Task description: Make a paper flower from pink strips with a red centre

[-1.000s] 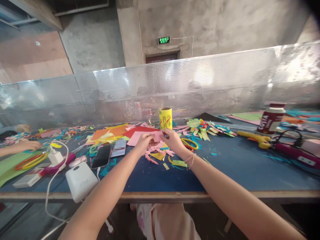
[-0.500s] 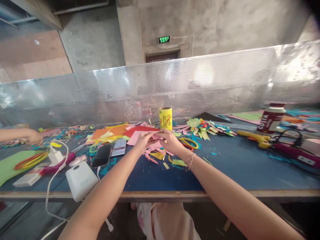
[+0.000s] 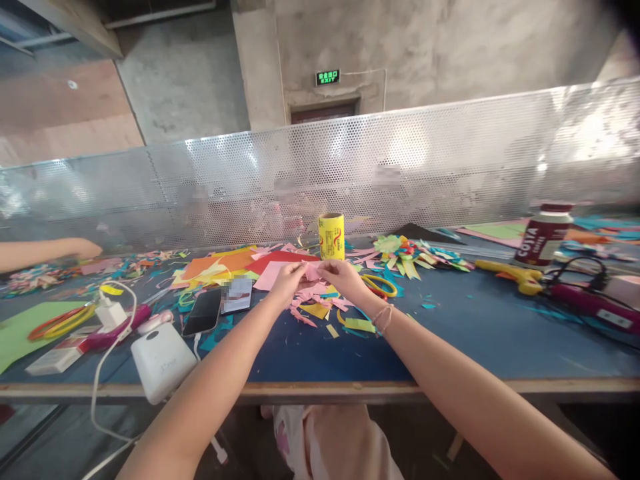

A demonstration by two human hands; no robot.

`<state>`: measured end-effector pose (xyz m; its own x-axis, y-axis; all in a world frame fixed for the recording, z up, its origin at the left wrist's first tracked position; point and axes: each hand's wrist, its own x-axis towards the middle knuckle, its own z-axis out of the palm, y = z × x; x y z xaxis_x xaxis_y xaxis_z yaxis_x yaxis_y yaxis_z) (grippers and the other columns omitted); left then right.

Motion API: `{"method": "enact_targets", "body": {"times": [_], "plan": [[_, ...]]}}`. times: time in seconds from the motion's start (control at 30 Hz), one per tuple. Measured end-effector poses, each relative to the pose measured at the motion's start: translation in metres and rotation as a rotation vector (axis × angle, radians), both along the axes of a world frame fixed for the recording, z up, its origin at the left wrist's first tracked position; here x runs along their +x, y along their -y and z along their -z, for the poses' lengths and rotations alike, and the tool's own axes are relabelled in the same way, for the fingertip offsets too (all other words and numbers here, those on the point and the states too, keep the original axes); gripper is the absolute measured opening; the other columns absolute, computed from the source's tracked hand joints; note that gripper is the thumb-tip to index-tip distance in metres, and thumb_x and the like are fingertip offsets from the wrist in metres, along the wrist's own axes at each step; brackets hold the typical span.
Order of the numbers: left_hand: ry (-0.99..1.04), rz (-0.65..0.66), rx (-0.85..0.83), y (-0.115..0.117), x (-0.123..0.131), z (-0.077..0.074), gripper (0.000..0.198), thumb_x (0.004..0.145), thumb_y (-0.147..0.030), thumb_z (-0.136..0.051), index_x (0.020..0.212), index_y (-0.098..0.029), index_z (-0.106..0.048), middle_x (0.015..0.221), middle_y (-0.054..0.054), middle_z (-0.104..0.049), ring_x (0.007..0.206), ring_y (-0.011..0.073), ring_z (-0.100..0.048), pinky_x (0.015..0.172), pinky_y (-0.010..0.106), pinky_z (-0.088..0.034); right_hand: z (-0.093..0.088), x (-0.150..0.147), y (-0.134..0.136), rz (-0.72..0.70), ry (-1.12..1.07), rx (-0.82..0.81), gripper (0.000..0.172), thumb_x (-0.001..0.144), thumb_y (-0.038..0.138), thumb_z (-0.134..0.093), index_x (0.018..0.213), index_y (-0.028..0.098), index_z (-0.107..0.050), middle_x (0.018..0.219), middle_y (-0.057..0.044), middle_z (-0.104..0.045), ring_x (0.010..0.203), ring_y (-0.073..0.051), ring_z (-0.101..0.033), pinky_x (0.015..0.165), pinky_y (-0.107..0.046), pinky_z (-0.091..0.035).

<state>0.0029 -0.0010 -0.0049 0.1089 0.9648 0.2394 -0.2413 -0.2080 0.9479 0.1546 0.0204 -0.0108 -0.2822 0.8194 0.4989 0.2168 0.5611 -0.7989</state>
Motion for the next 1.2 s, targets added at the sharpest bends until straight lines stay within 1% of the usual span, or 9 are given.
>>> {"method": "enact_targets", "body": {"times": [0.13,0.23,0.37,0.47,0.6,0.73,0.87,1.03,1.2], "plan": [[-0.002,-0.004,0.005,-0.0014,0.0000,0.0018,0.034,0.064,-0.044,-0.068,0.065,-0.014,-0.051,0.058,-0.003,-0.049,0.058,0.0109,-0.055,0.073,0.036,-0.051,-0.0013,-0.0008,0.0021,0.007,-0.002,0.019,0.017,0.072,0.033,-0.052,0.064,0.017,-0.050,0.060,0.002,-0.050,0.055,-0.010,-0.047,0.054,-0.024,-0.039],[-0.060,-0.022,0.004,-0.0028,-0.0004,0.0030,0.034,0.065,-0.045,-0.067,0.069,-0.014,-0.054,0.060,-0.003,-0.051,0.058,0.0108,-0.055,0.070,0.034,-0.051,-0.0025,-0.0012,0.0036,0.024,0.012,0.032,0.017,0.071,0.032,-0.052,0.063,0.018,-0.050,0.060,0.002,-0.050,0.055,-0.010,-0.046,0.054,-0.024,-0.038],[-0.171,-0.065,0.074,-0.0056,-0.0025,0.0046,0.031,0.060,-0.039,-0.071,0.065,-0.014,-0.053,0.062,-0.002,-0.054,0.061,0.0114,-0.056,0.064,0.029,-0.049,-0.0020,-0.0012,0.0025,0.042,0.018,0.011,0.015,0.070,0.031,-0.053,0.065,0.017,-0.052,0.060,0.001,-0.052,0.056,-0.011,-0.048,0.055,-0.025,-0.039],[-0.203,-0.115,0.124,-0.0068,-0.0037,0.0043,0.029,0.057,-0.034,-0.073,0.063,-0.014,-0.052,0.062,-0.002,-0.055,0.062,0.0115,-0.056,0.062,0.026,-0.048,-0.0002,-0.0008,0.0002,0.046,0.007,0.001,0.018,0.069,0.034,-0.055,0.065,0.017,-0.053,0.061,0.000,-0.053,0.057,-0.011,-0.049,0.056,-0.026,-0.041],[-0.205,-0.126,0.104,-0.0063,-0.0038,0.0021,0.026,0.058,-0.032,-0.071,0.067,-0.013,-0.056,0.065,0.000,-0.058,0.062,0.0119,-0.057,0.060,0.025,-0.047,0.0006,-0.0004,0.0000,-0.005,-0.006,-0.031,0.026,0.071,0.042,-0.056,0.065,0.016,-0.054,0.061,0.000,-0.054,0.055,-0.011,-0.050,0.055,-0.026,-0.043],[-0.200,-0.119,0.111,-0.0063,-0.0035,0.0015,0.025,0.058,-0.032,-0.071,0.066,-0.013,-0.058,0.062,0.001,-0.058,0.058,0.0111,-0.056,0.060,0.025,-0.047,-0.0017,-0.0005,0.0036,-0.052,0.028,-0.072,0.031,0.071,0.046,-0.056,0.066,0.016,-0.057,0.062,-0.001,-0.056,0.056,-0.011,-0.052,0.056,-0.026,-0.046],[-0.192,-0.119,0.107,-0.0051,-0.0031,0.0009,0.025,0.058,-0.033,-0.070,0.066,-0.013,-0.057,0.065,0.000,-0.059,0.061,0.0112,-0.056,0.061,0.026,-0.048,-0.0030,-0.0009,0.0057,-0.056,0.034,-0.080,0.030,0.070,0.045,-0.057,0.066,0.016,-0.057,0.062,-0.001,-0.056,0.056,-0.011,-0.052,0.056,-0.025,-0.046],[-0.189,-0.165,0.101,-0.0052,-0.0028,0.0010,0.025,0.063,-0.037,-0.066,0.070,-0.015,-0.057,0.063,-0.002,-0.054,0.060,0.0111,-0.054,0.060,0.027,-0.049,-0.0016,-0.0012,0.0048,-0.020,0.035,-0.066,0.024,0.069,0.040,-0.058,0.066,0.016,-0.056,0.059,0.001,-0.055,0.055,-0.011,-0.052,0.055,-0.025,-0.045],[-0.247,-0.212,0.125,-0.0093,-0.0061,0.0045,0.025,0.066,-0.040,-0.063,0.069,-0.016,-0.058,0.061,-0.001,-0.053,0.059,0.0122,-0.052,0.059,0.026,-0.047,0.0017,-0.0012,0.0011,-0.048,0.045,-0.062,0.022,0.071,0.037,-0.056,0.067,0.016,-0.058,0.061,0.000,-0.057,0.057,-0.012,-0.055,0.055,-0.024,-0.046]]}}
